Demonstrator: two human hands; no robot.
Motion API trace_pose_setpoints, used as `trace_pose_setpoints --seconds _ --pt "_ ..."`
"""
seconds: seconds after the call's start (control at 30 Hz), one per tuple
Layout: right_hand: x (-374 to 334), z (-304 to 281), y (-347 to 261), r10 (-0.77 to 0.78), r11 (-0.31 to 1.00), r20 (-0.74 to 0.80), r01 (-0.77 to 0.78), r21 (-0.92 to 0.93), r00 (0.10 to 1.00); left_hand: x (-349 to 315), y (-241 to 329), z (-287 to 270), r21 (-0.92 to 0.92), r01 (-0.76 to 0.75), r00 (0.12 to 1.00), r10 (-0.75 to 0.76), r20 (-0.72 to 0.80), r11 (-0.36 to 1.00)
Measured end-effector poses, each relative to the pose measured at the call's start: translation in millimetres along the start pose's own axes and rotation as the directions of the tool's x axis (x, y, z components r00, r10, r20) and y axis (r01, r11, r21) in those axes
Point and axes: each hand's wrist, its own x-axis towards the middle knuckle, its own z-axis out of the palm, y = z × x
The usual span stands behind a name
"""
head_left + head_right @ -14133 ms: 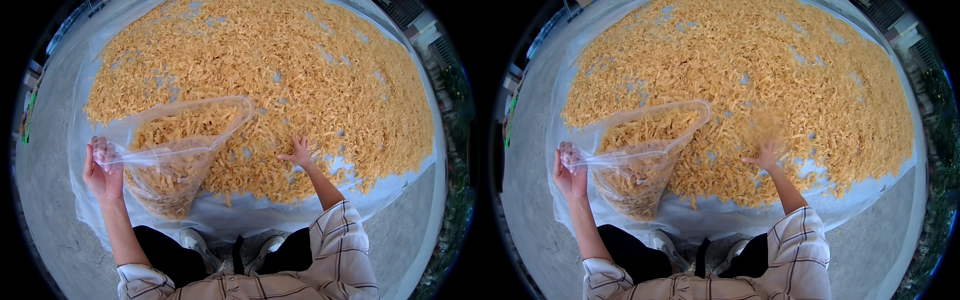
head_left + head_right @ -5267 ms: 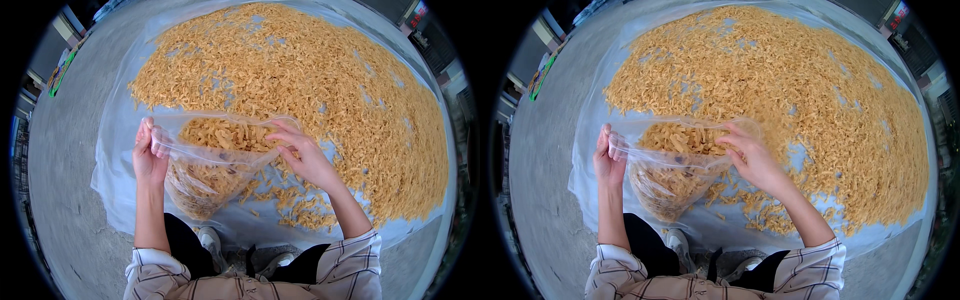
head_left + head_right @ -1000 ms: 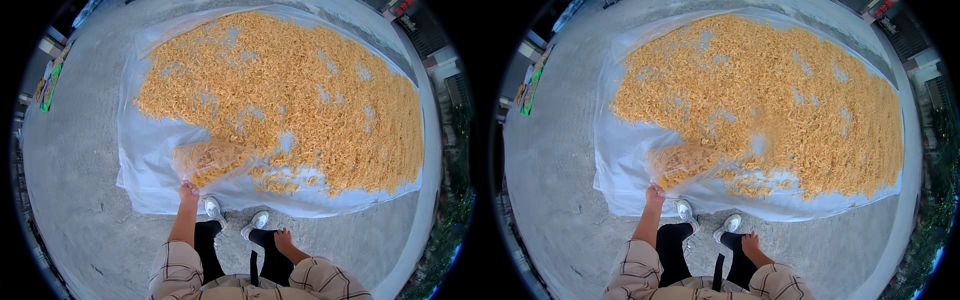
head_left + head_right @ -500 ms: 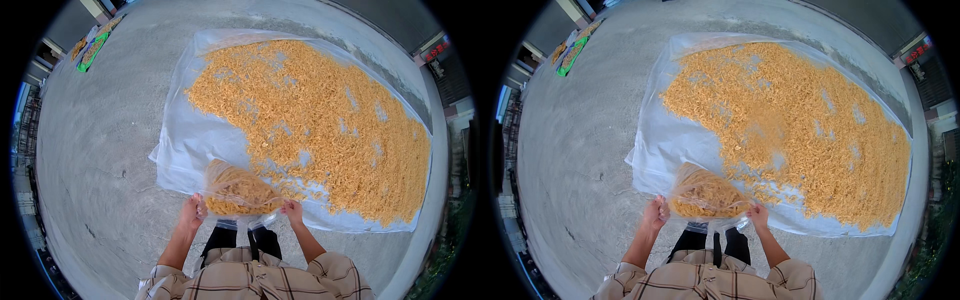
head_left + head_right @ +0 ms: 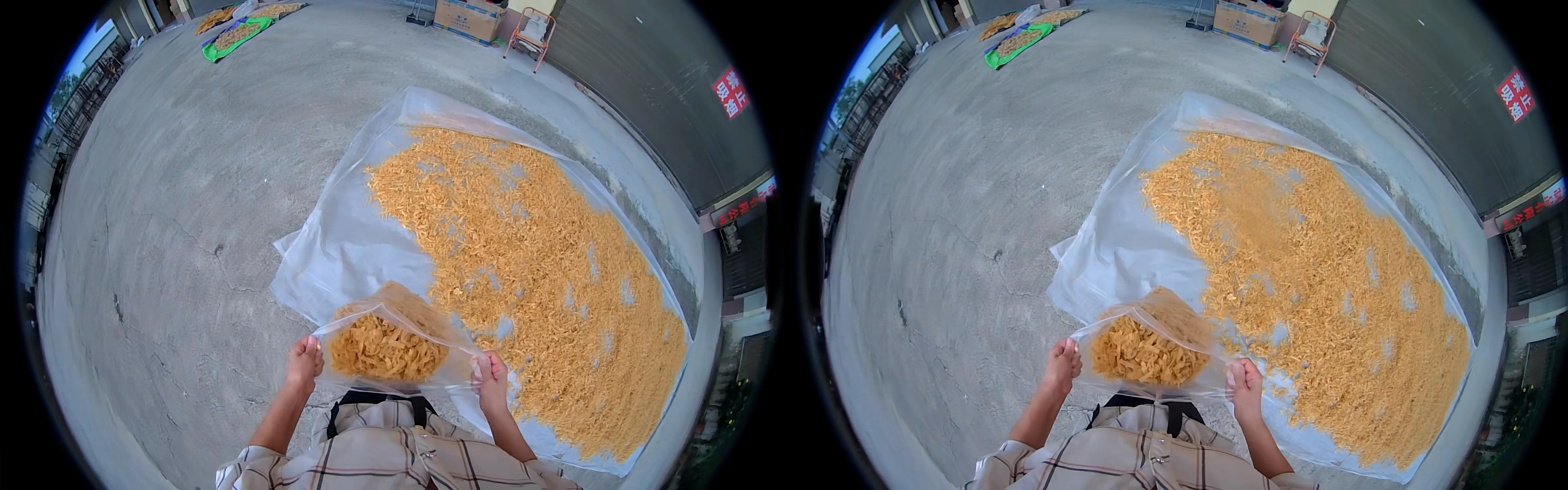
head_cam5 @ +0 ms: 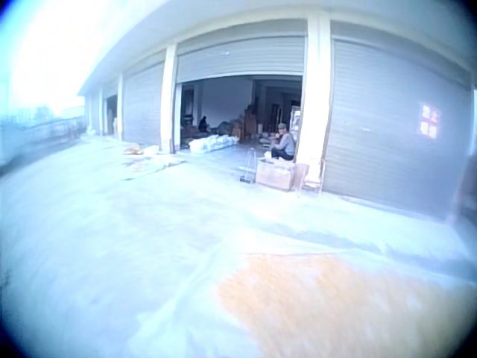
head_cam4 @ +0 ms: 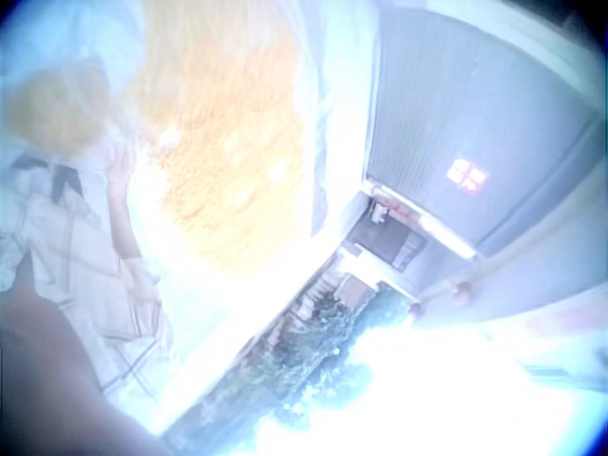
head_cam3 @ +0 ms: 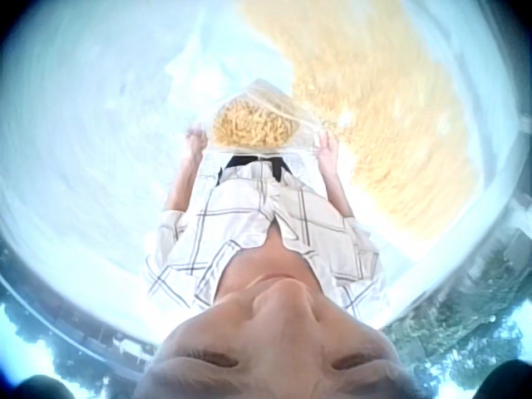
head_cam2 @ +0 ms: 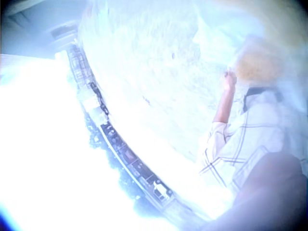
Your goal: The person scoops dried yellow food pieces from a large outdoor drying sheet into a clear plastic bag. They walk back to the warehouse and place the filled bag on a digital scale among other packaged goods.
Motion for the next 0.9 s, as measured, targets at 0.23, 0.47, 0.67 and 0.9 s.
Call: trace_pose_setpoints --seconds 0.23,0.47,0.67,0.9 --pt "10 41 -17 0.091 0.994 0.124 -0.083 -0.069 0.988 -53 -54 -17 -0.110 0.018 0.985 -0.037 -0.169 0.994" --pt "7 53 1 0.081 0.940 0.354 0.046 -0.337 0.932 -53 -99 -46 -0.048 0.065 0.933 -0.078 -0.352 0.997" --pt "40 131 2 0.043 0.806 0.519 0.278 -0.523 0.853 -32 -105 -93 -0.194 0.134 0.882 -0.206 -0.424 0.972" --pt "91 285 -19 0.111 0.803 0.570 0.264 -0.534 0.814 38 -22 -181 -0.381 0.069 0.863 -0.247 -0.442 0.922"
